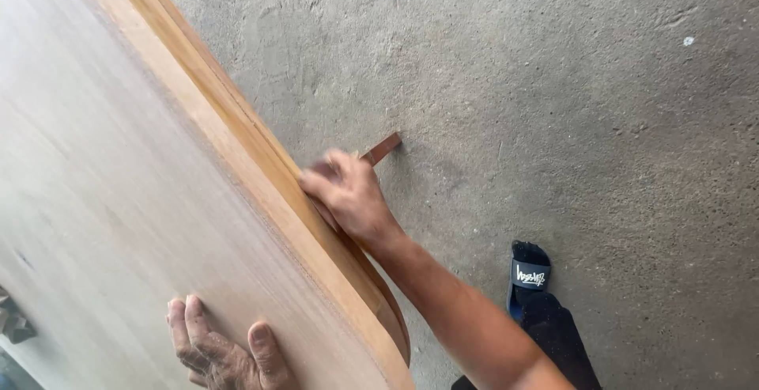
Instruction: Sanding the edges and surface of a wooden tabletop manually using a piece of sandpaper.
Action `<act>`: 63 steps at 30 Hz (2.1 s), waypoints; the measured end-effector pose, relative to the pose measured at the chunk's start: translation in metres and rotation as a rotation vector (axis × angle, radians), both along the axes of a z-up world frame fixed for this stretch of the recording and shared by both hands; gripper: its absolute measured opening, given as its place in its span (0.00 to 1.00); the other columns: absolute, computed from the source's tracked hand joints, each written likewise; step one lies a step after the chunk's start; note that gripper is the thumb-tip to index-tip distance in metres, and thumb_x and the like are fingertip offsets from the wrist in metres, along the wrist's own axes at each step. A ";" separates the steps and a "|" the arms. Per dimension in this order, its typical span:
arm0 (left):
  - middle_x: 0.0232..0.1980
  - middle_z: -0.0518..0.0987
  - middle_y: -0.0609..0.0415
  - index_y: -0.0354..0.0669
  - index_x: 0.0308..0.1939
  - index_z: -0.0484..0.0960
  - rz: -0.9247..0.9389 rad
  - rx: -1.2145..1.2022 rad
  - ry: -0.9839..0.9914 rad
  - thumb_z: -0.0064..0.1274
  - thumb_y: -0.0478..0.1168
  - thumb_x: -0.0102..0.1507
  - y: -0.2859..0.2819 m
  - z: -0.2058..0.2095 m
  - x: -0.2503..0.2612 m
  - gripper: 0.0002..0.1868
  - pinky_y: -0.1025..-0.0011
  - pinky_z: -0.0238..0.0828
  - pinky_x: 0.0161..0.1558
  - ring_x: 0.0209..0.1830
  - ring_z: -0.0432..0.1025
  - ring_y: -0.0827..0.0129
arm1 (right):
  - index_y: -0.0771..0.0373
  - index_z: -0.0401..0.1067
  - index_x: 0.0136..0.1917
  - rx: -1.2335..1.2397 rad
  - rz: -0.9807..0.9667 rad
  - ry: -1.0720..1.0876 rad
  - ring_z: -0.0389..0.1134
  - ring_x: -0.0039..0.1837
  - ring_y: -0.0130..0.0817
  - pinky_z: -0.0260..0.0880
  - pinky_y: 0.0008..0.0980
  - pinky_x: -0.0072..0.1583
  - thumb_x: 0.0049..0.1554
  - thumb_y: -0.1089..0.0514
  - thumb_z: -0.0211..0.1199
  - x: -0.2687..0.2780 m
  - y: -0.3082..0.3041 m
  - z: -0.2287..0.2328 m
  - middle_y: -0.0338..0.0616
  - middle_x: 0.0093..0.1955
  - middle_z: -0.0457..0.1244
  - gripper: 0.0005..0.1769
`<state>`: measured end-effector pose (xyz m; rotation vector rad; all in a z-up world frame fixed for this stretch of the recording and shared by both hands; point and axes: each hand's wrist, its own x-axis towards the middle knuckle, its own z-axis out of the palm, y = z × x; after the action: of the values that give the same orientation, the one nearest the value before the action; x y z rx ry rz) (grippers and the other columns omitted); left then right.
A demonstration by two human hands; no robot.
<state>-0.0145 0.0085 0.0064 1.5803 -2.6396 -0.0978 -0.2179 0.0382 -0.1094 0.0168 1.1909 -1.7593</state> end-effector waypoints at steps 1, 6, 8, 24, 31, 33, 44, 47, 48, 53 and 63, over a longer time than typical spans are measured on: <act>0.79 0.53 0.34 0.33 0.77 0.54 -0.003 0.003 -0.025 0.26 0.71 0.69 0.000 0.000 0.002 0.48 0.41 0.44 0.79 0.84 0.45 0.42 | 0.69 0.73 0.47 0.036 0.026 -0.019 0.66 0.39 0.27 0.68 0.29 0.41 0.59 0.56 0.64 -0.005 -0.007 0.002 0.45 0.39 0.68 0.12; 0.79 0.52 0.34 0.33 0.77 0.52 -0.011 0.003 -0.010 0.25 0.72 0.69 -0.003 0.000 0.001 0.49 0.41 0.42 0.80 0.85 0.44 0.43 | 0.69 0.73 0.48 0.013 -0.007 0.036 0.66 0.37 0.23 0.69 0.28 0.38 0.59 0.55 0.64 -0.002 -0.002 -0.006 0.44 0.39 0.68 0.13; 0.78 0.52 0.32 0.32 0.76 0.52 -0.075 0.027 0.028 0.26 0.72 0.70 -0.007 -0.001 0.007 0.48 0.42 0.46 0.79 0.84 0.43 0.42 | 0.70 0.73 0.49 -0.081 -0.016 -0.045 0.72 0.46 0.21 0.76 0.24 0.50 0.60 0.54 0.65 0.007 0.010 -0.007 0.43 0.43 0.71 0.15; 0.78 0.54 0.36 0.36 0.77 0.53 0.007 -0.026 -0.077 0.24 0.70 0.68 -0.007 -0.008 0.011 0.47 0.39 0.44 0.77 0.83 0.47 0.45 | 0.74 0.72 0.50 0.130 0.152 -0.015 0.65 0.38 0.42 0.69 0.45 0.41 0.59 0.52 0.63 -0.015 -0.005 0.007 0.57 0.39 0.67 0.19; 0.79 0.54 0.36 0.35 0.77 0.56 -0.035 -0.044 -0.012 0.25 0.71 0.70 0.000 -0.005 0.008 0.47 0.41 0.49 0.77 0.83 0.49 0.46 | 0.68 0.74 0.47 0.080 -0.027 0.140 0.70 0.44 0.31 0.73 0.35 0.47 0.57 0.50 0.64 -0.022 -0.053 -0.009 0.49 0.43 0.70 0.18; 0.80 0.55 0.37 0.34 0.78 0.56 -0.012 -0.039 -0.031 0.26 0.71 0.70 0.002 -0.002 0.005 0.47 0.40 0.49 0.77 0.82 0.50 0.47 | 0.68 0.74 0.46 0.093 -0.035 0.156 0.70 0.42 0.31 0.73 0.35 0.45 0.56 0.48 0.64 -0.032 -0.059 -0.003 0.48 0.41 0.69 0.18; 0.79 0.55 0.36 0.34 0.77 0.57 -0.025 -0.056 -0.012 0.26 0.73 0.71 -0.001 0.001 -0.004 0.48 0.42 0.45 0.77 0.81 0.51 0.47 | 0.66 0.69 0.41 0.058 -0.006 0.198 0.64 0.41 0.24 0.66 0.30 0.43 0.60 0.52 0.63 0.022 0.040 0.000 0.40 0.37 0.65 0.14; 0.80 0.55 0.36 0.34 0.78 0.57 -0.018 -0.057 -0.047 0.26 0.72 0.71 0.003 0.005 -0.004 0.48 0.40 0.42 0.76 0.83 0.51 0.47 | 0.65 0.68 0.40 -0.015 -0.037 0.167 0.64 0.39 0.25 0.68 0.30 0.41 0.59 0.52 0.62 -0.016 -0.014 0.007 0.40 0.35 0.66 0.14; 0.80 0.55 0.36 0.34 0.78 0.57 -0.017 -0.051 -0.041 0.26 0.72 0.71 0.005 0.002 0.000 0.48 0.40 0.42 0.76 0.83 0.51 0.47 | 0.65 0.68 0.40 -0.009 -0.036 0.172 0.64 0.39 0.25 0.68 0.30 0.41 0.59 0.52 0.62 -0.005 0.002 0.006 0.40 0.35 0.66 0.14; 0.78 0.55 0.36 0.35 0.78 0.56 -0.051 -0.068 -0.036 0.24 0.73 0.70 -0.004 -0.007 0.009 0.49 0.40 0.45 0.77 0.82 0.51 0.46 | 0.63 0.69 0.39 0.052 -0.050 0.121 0.66 0.37 0.23 0.70 0.29 0.43 0.60 0.52 0.62 0.041 0.063 0.005 0.39 0.33 0.66 0.14; 0.80 0.54 0.37 0.35 0.78 0.55 -0.027 -0.069 -0.089 0.26 0.73 0.69 -0.006 -0.004 0.003 0.49 0.38 0.41 0.76 0.82 0.51 0.44 | 0.67 0.72 0.46 -0.073 -0.136 0.125 0.66 0.44 0.23 0.64 0.26 0.53 0.59 0.55 0.62 0.016 0.029 0.007 0.40 0.39 0.67 0.11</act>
<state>-0.0116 0.0028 0.0026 1.5632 -2.6990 0.0636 -0.2023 0.0675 -0.1029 -0.0574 1.2381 -1.9459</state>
